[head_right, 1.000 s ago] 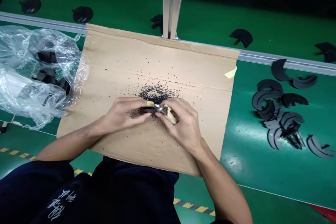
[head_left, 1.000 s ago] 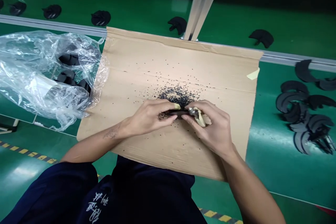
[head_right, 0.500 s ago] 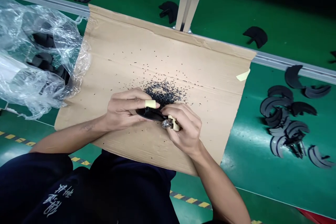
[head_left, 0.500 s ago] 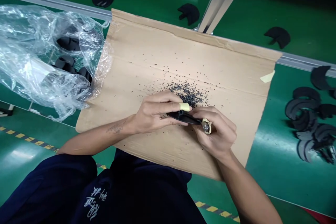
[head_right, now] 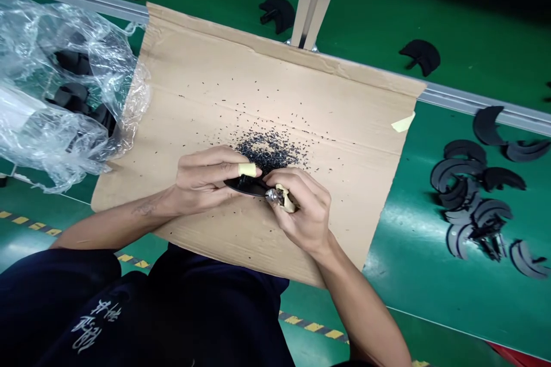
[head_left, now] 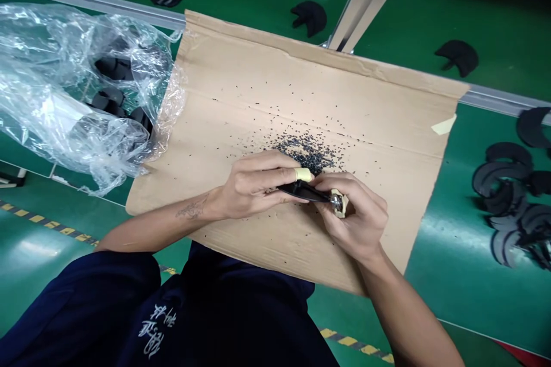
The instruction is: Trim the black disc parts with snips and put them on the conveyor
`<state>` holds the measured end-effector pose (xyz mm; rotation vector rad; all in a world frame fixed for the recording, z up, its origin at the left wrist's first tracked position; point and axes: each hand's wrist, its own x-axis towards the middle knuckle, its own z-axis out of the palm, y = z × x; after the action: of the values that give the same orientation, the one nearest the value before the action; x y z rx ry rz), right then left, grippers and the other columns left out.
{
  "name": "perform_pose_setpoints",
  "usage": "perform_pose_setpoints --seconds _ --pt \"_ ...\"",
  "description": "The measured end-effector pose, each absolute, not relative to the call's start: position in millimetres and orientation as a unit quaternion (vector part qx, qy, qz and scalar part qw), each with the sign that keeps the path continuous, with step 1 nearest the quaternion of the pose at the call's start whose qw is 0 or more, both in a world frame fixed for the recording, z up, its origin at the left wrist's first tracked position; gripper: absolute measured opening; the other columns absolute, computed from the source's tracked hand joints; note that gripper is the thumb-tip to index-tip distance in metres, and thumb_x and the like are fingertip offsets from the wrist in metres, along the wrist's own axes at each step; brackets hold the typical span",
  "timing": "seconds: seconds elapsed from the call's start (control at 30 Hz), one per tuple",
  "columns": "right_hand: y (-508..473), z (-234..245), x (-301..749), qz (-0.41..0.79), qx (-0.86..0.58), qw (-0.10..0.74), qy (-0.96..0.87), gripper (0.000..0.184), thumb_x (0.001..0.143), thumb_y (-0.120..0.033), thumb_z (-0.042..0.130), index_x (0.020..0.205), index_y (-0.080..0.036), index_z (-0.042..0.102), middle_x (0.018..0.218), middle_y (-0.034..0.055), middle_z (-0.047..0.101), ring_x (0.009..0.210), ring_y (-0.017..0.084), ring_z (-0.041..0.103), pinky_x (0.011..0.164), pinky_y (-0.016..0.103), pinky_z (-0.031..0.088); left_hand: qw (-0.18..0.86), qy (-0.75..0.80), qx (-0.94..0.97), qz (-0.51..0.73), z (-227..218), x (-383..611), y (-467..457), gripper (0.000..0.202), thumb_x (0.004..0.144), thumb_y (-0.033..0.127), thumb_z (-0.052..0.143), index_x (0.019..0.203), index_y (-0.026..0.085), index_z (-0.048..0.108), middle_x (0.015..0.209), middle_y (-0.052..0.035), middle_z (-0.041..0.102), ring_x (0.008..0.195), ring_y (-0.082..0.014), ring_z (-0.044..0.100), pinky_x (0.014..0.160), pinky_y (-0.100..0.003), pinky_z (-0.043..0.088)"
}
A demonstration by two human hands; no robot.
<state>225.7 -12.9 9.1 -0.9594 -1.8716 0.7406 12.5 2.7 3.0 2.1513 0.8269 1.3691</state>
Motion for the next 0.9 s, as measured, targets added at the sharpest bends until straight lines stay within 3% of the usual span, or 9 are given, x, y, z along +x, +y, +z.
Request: perform_pose_setpoints --seconds 0.1,0.37,0.57,0.67,0.9 --pt "-13.0 9.3 226.6 0.290 -0.394 0.435 -0.756 0.015 0.088 -0.015 0.071 0.099 -0.025 0.067 0.094 0.0054 0.077 0.085 0.021 0.074 0.074 0.036 0.061 0.244 0.288 0.786 0.489 2.4 12.5 3.9 0.024 0.095 0.028 0.072 0.118 0.019 0.072 0.102 -0.0085 0.077 0.091 -0.0140 0.073 0.077 -0.027 0.062" --pt "-12.9 8.3 225.3 0.331 -0.380 0.444 -0.741 0.015 0.088 -0.012 0.072 0.096 -0.024 0.067 0.094 0.0043 0.076 0.084 0.018 0.073 0.074 0.031 0.059 0.253 0.300 0.772 0.500 5.9 13.5 2.0 0.025 0.088 0.025 0.080 0.112 0.019 0.074 0.095 -0.0052 0.076 0.083 -0.0118 0.072 0.072 -0.024 0.060" --pt "-9.7 13.6 224.3 0.382 -0.412 0.443 -0.699 0.009 0.090 -0.024 0.075 0.090 -0.023 0.066 0.088 0.0037 0.076 0.083 0.019 0.073 0.075 0.033 0.060 0.336 0.305 0.748 0.485 7.2 18.7 3.4 0.029 0.091 0.034 0.077 0.114 0.017 0.075 0.102 -0.0091 0.077 0.096 -0.0158 0.074 0.083 -0.028 0.062" --pt "-5.3 18.6 230.7 0.398 -0.425 0.400 -0.708 0.010 0.090 -0.028 0.075 0.094 -0.022 0.067 0.092 0.0047 0.076 0.082 0.019 0.072 0.074 0.034 0.060 0.346 0.344 0.727 0.483 8.2 17.6 1.6 0.026 0.087 0.028 0.081 0.110 0.017 0.076 0.095 -0.0068 0.080 0.085 -0.0142 0.075 0.078 -0.025 0.062" --pt "1.8 12.1 244.5 0.210 -0.417 0.331 -0.820 0.019 0.093 -0.016 0.064 0.111 -0.023 0.068 0.099 0.0088 0.075 0.091 0.023 0.071 0.077 0.038 0.056 0.315 0.348 0.740 0.481 2.4 8.0 4.9 0.023 0.085 0.028 0.083 0.106 0.019 0.078 0.093 -0.0064 0.078 0.084 -0.0133 0.072 0.073 -0.025 0.058"
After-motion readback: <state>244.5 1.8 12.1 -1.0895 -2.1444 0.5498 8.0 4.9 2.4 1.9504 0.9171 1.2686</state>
